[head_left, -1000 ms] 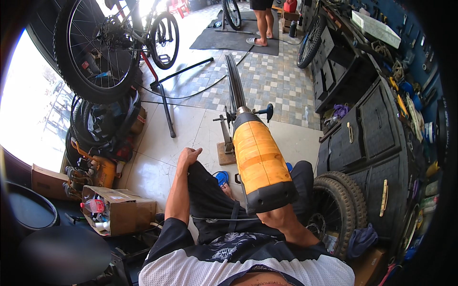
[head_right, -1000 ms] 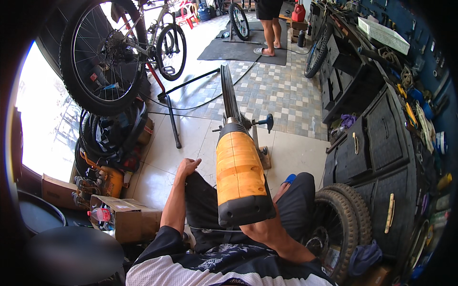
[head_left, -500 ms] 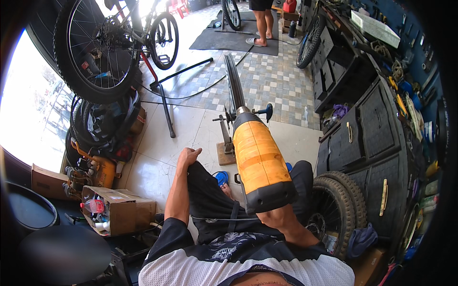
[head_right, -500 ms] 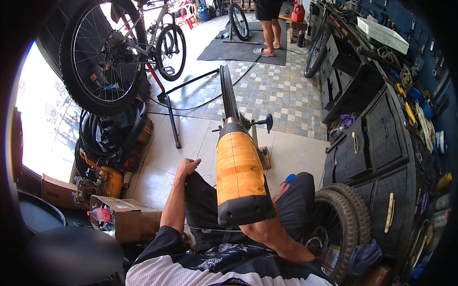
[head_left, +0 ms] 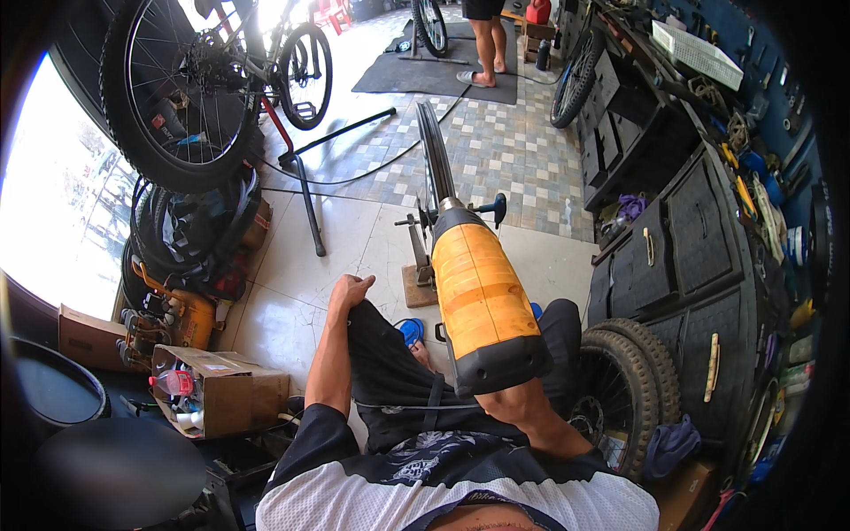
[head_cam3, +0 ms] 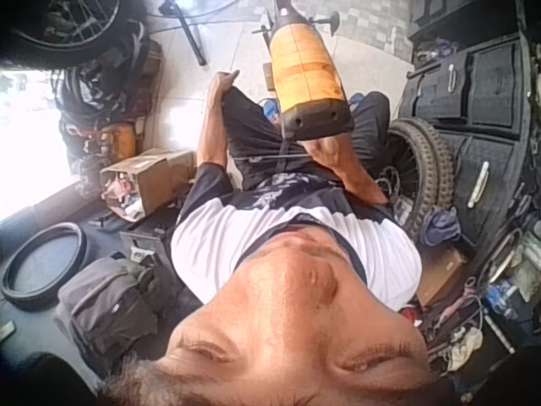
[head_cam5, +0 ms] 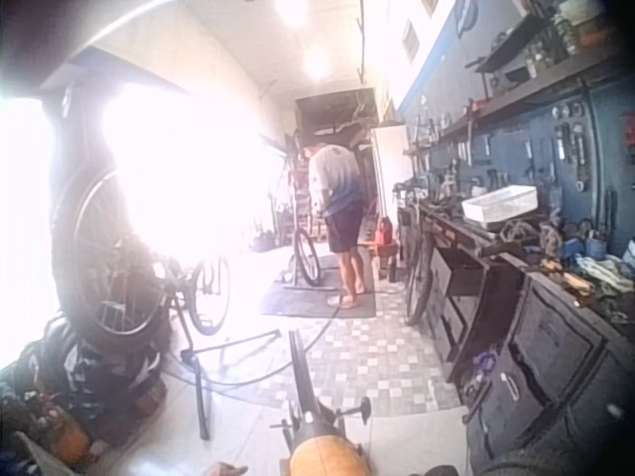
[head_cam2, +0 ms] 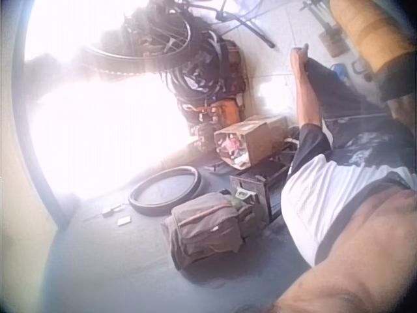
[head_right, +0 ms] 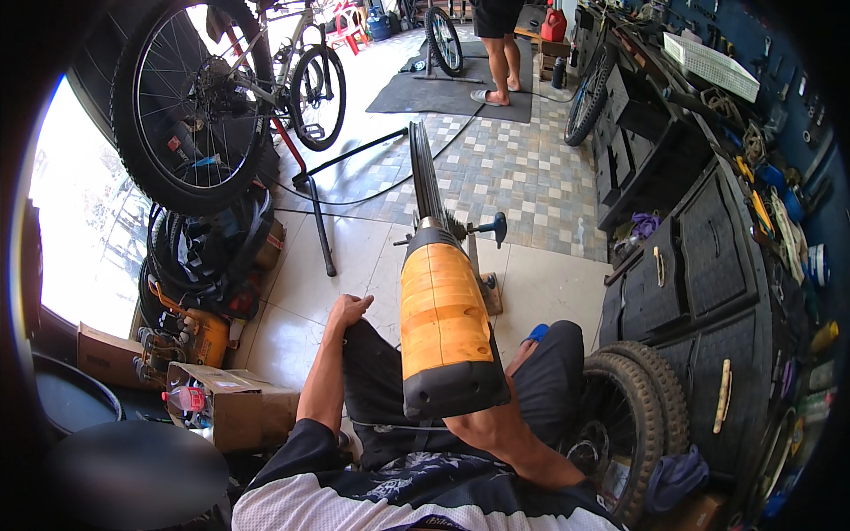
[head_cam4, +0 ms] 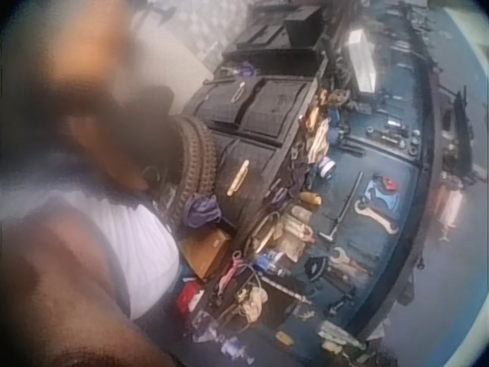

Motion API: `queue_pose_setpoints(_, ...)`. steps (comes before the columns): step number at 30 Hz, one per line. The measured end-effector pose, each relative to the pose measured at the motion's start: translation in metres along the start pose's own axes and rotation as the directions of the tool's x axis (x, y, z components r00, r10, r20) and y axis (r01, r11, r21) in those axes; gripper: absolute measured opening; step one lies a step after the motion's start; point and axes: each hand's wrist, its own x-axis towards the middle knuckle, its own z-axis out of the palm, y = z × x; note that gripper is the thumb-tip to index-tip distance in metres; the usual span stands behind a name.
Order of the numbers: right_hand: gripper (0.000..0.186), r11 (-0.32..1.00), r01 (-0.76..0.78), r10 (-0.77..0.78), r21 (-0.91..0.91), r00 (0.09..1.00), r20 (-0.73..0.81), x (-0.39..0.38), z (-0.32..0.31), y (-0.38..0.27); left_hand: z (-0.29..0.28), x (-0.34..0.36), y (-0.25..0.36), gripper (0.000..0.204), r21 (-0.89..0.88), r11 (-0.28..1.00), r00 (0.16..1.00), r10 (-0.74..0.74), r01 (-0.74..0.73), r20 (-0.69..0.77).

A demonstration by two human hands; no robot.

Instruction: The person wipes a bicycle wheel rim with a cloth, uses a heat gun on the rim, then applies green rim tape around the rim while rotating the wheel on a truing stand.

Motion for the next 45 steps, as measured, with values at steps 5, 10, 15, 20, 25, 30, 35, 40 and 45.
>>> queue_pose_setpoints(5,0.029,0.996,0.071,-0.072,-0.044,0.997,-0.024,0.0018,0.0006,0.0038,0.0003,0.0007,0.0002,0.067,0.0,1.0,1.0,0.0,0.0,0.007)
queue_pose_setpoints(10,0.03,0.999,0.029,-0.029,-0.017,1.0,-0.01,0.0014,0.0008,0.0029,0.0011,0.0006,0.0005,0.067,0.005,1.0,1.0,0.007,-0.007,-0.004)
queue_pose_setpoints(15,0.032,0.996,0.067,-0.069,-0.065,0.997,-0.025,-0.0038,0.0036,0.0052,0.0023,0.0027,-0.0023,0.067,-0.002,1.0,1.0,0.022,-0.022,-0.006)
queue_pose_setpoints(20,0.032,0.992,0.09,-0.091,-0.083,0.996,0.001,-0.0037,0.0014,0.0045,0.0026,0.0029,-0.0021,0.067,-0.009,1.0,1.0,0.011,-0.012,-0.012)
queue_pose_setpoints(25,0.031,0.973,0.151,-0.157,-0.176,0.987,-0.018,0.0028,-0.0016,0.0015,0.0027,0.0031,-0.0026,0.068,-0.008,1.0,1.0,0.016,-0.016,-0.007)
queue_pose_setpoints(30,0.029,0.984,0.107,-0.109,-0.141,0.994,-0.007,-0.0003,-0.0024,0.0006,0.0021,0.0031,-0.0011,0.067,0.003,1.0,1.0,0.015,-0.015,-0.001)
queue_pose_setpoints(35,0.029,0.984,0.106,-0.109,-0.144,0.994,-0.011,-0.0015,-0.0023,0.0006,0.0027,0.0045,-0.0038,0.067,0.006,1.0,1.0,0.013,-0.013,-0.007)
queue_pose_setpoints(40,0.029,0.985,0.095,-0.096,-0.145,0.995,0.001,-0.0021,-0.0024,-0.0004,0.0032,0.0037,-0.002,0.067,-0.003,1.0,1.0,0.006,-0.006,-0.012)
queue_pose_setpoints(45,0.03,0.984,0.105,-0.106,-0.141,0.994,0.001,-0.0033,-0.0027,-0.0002,0.0033,0.0049,-0.0049,0.066,0.006,1.0,1.0,0.003,-0.003,-0.017)
